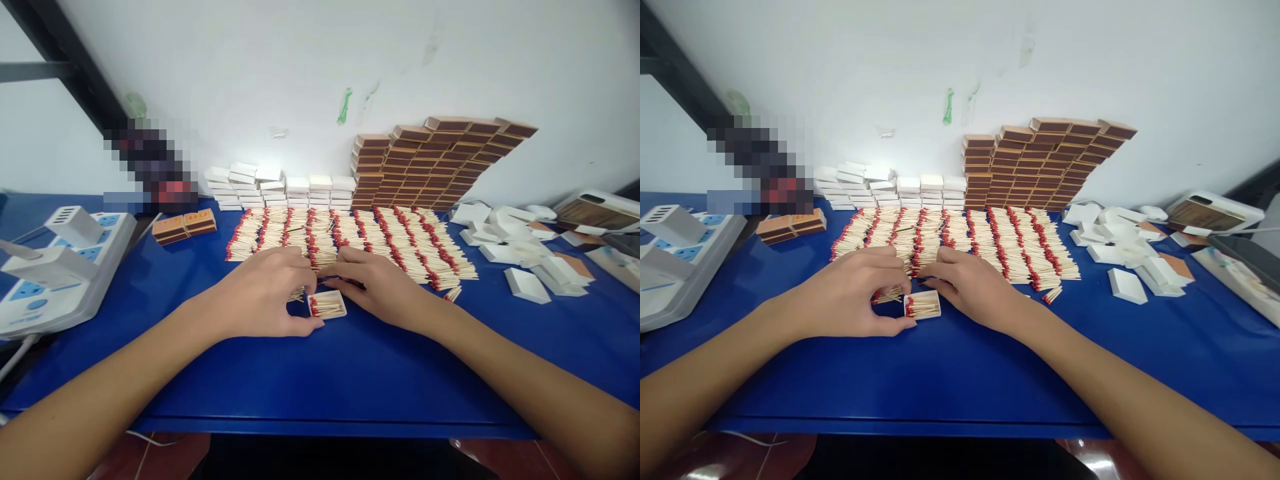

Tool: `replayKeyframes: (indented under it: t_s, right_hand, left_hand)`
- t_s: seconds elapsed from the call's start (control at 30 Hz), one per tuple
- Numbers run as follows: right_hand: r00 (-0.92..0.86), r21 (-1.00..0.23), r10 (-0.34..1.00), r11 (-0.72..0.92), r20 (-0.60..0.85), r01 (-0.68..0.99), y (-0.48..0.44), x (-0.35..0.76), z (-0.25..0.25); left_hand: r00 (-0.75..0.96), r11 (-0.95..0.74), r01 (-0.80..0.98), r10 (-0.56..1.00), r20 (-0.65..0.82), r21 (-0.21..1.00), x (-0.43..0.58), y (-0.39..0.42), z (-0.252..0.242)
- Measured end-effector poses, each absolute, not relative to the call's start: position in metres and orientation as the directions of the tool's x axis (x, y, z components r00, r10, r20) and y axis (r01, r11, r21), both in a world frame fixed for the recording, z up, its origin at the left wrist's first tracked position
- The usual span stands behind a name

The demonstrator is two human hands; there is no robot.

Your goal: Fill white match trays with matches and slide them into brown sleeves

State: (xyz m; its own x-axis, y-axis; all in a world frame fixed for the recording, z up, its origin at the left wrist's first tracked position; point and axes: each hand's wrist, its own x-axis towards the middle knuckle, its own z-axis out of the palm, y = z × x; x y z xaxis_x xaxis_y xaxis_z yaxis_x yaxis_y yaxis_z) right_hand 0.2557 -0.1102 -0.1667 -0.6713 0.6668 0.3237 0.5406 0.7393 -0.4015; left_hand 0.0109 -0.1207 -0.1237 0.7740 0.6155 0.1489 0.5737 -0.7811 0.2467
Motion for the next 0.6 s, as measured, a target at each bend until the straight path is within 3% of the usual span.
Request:
replayKeyframes:
  t_s: [0.6]
  right_hand:
    - [-0.613, -0.372, 0.76, 0.644, 0.216, 0.668, -0.109, 0.263, -0.156]
  left_hand:
    - [0.766, -0.771, 0.591, 0.629, 0.135, 0.237, 0.009, -0.12, -0.124]
